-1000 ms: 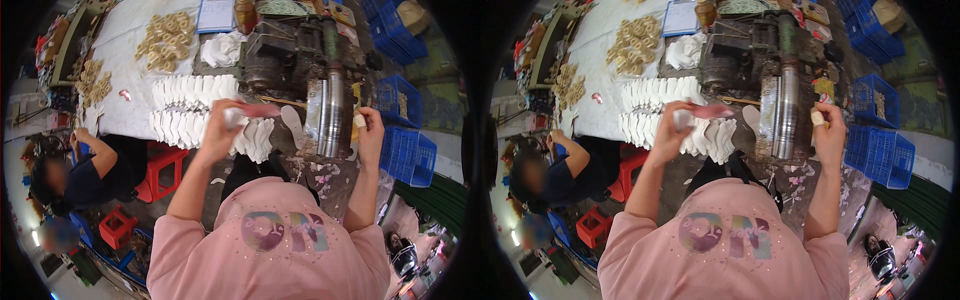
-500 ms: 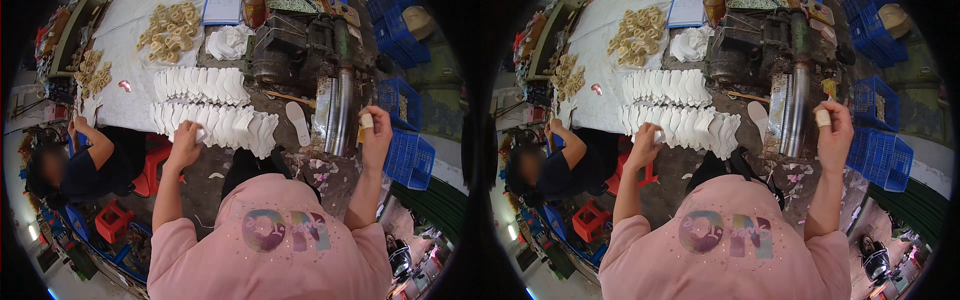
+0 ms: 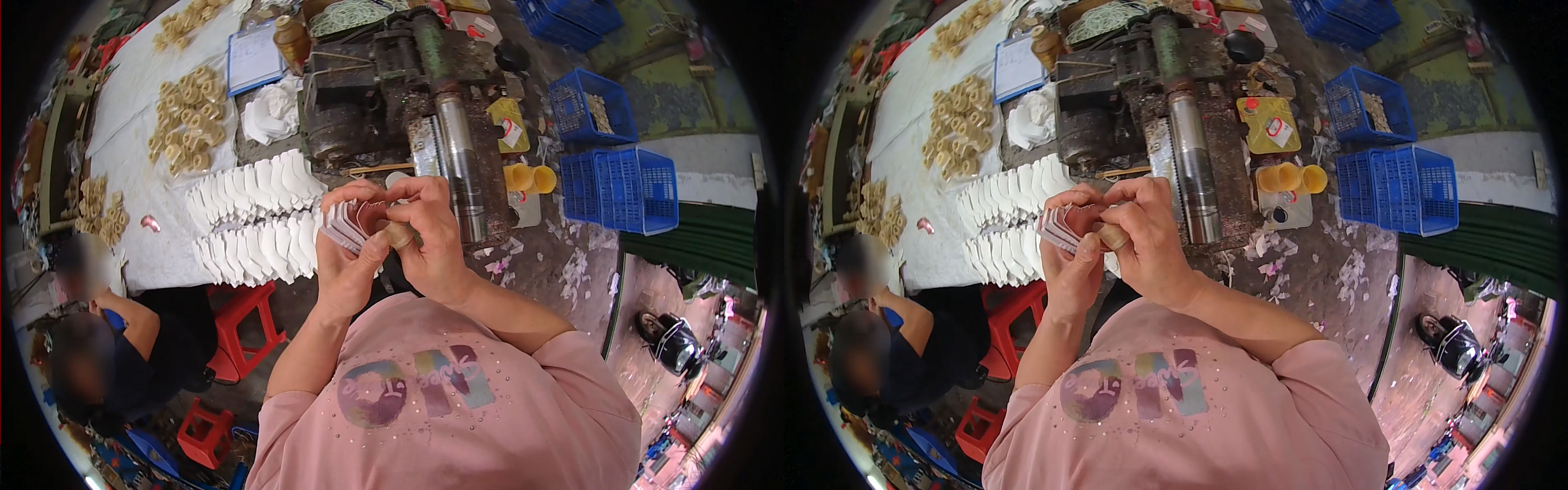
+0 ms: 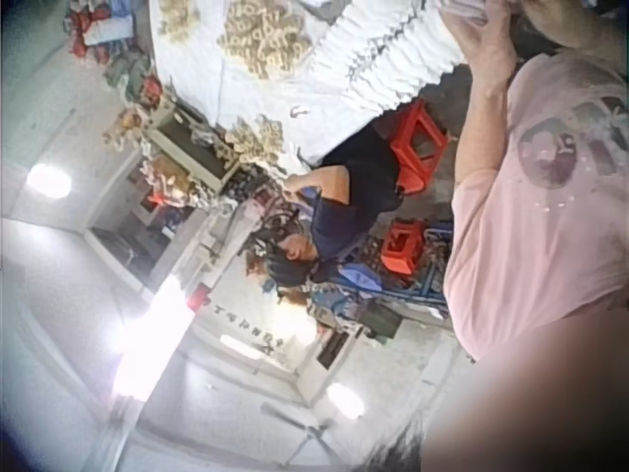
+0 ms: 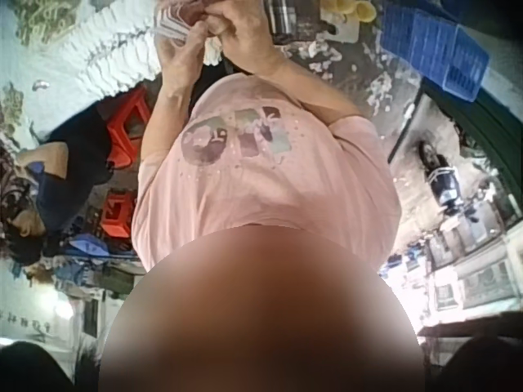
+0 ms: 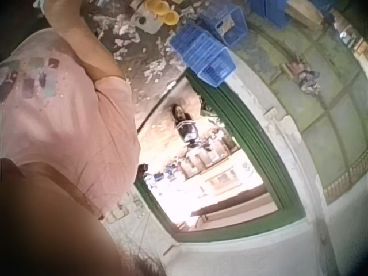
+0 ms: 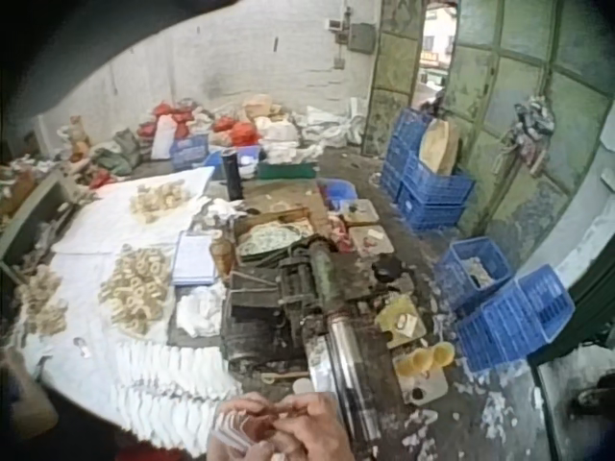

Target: The recorder is applying glue or adhesive to shoe insoles using a roller machine in a shoe manufacturing environment.

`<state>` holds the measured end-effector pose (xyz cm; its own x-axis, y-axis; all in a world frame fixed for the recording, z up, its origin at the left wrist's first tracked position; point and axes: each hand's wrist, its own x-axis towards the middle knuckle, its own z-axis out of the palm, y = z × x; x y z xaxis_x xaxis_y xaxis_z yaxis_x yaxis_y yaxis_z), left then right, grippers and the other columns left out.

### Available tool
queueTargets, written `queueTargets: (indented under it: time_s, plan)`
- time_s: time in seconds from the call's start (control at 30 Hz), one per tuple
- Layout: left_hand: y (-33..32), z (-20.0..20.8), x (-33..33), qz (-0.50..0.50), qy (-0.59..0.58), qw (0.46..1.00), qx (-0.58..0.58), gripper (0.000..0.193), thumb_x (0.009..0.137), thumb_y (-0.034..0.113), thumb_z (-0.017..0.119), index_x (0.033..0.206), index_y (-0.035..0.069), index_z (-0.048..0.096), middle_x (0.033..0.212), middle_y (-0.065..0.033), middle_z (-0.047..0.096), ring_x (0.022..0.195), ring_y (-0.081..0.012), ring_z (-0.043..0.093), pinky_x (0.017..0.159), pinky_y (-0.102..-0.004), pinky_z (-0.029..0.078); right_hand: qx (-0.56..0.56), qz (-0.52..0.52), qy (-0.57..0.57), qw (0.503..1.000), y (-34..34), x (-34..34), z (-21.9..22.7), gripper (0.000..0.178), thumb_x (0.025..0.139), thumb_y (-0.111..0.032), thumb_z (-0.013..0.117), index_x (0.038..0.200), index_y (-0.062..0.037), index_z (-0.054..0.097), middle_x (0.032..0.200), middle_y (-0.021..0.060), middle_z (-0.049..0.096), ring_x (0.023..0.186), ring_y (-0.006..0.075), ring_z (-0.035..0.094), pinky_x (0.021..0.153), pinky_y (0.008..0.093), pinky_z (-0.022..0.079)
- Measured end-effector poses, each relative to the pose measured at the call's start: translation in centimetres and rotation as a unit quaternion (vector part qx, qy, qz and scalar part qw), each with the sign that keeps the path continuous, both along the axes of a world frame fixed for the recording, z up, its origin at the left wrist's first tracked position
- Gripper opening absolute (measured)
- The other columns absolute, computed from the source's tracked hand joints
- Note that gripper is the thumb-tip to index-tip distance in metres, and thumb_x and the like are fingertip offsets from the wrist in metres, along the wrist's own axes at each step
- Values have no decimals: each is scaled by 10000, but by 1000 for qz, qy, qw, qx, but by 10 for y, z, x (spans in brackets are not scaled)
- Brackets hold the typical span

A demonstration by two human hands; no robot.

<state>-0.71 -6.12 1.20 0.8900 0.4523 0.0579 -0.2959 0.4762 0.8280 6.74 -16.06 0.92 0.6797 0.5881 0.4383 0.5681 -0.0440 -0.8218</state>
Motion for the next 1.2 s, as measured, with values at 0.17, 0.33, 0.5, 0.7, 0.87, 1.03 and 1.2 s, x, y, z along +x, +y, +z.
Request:
queueTargets:
  time_s: [0.17, 0.33, 0.5, 0.7, 0.87, 1.03, 1.2]
  plan:
    - [12, -5, 13, 41, 142, 988, 44, 417, 813, 137, 684, 1122, 27, 426, 947, -47, 501, 829, -115, 523, 717, -251, 458, 6, -63, 69, 996, -37, 45, 23, 81, 790, -58, 603, 861, -48, 563, 857, 114, 588, 891, 267, 564, 774, 366, 445]
    - [12, -20, 24, -73, 255, 925, 274, 433, 756, -7, 643, 1143, 54, 458, 963, -38, 461, 891, -168, 488, 792, -291, 427, -336, -89, -29, 937, -92, 131, 37, 75, 800, -65, 548, 873, -68, 567, 780, 118, 613, 804, 300, 576, 831, 403, 369]
    - [-21, -22, 41, -143, 170, 828, 515, 629, 686, -5, 683, 1249, 43, 406, 1265, -194, 355, 1127, -392, 426, 958, -432, 372, -393, 17, -51, 918, -91, 122, 1, 137, 759, -27, 538, 868, -87, 594, 855, 99, 619, 921, 274, 558, 813, 399, 348]
    - [-5, -18, 31, -154, 202, 875, 412, 515, 685, -43, 670, 1145, 44, 456, 1213, -158, 388, 1157, -357, 420, 976, -403, 366, -253, -95, 38, 962, -82, 112, -6, 165, 804, -59, 608, 966, -27, 619, 941, 111, 620, 871, 232, 598, 784, 317, 455]
    - [65, -53, -32, 6, 150, 886, 438, 515, 636, -108, 649, 1097, 50, 483, 1174, -132, 468, 1149, -302, 441, 980, -374, 359, -240, -91, 110, 960, -84, 108, -3, 203, 848, -67, 591, 1042, -9, 594, 949, 60, 617, 894, 138, 561, 806, 267, 430]
    - [149, -101, -128, 175, 386, 644, 637, 509, 630, -63, 654, 1107, 42, 511, 1171, -130, 498, 1109, -318, 471, 932, -426, 365, -218, -108, 117, 963, -78, 102, -2, 186, 853, -50, 580, 1036, -17, 598, 914, 40, 606, 870, 121, 545, 806, 260, 426]
    - [151, -122, -181, -137, 497, 546, 660, 475, 651, -30, 635, 1100, 65, 514, 1110, -127, 497, 1053, -306, 479, 890, -422, 368, -181, -112, 132, 968, -73, 102, 0, 185, 856, -36, 577, 1039, -10, 590, 900, 32, 599, 858, 103, 540, 796, 245, 422]
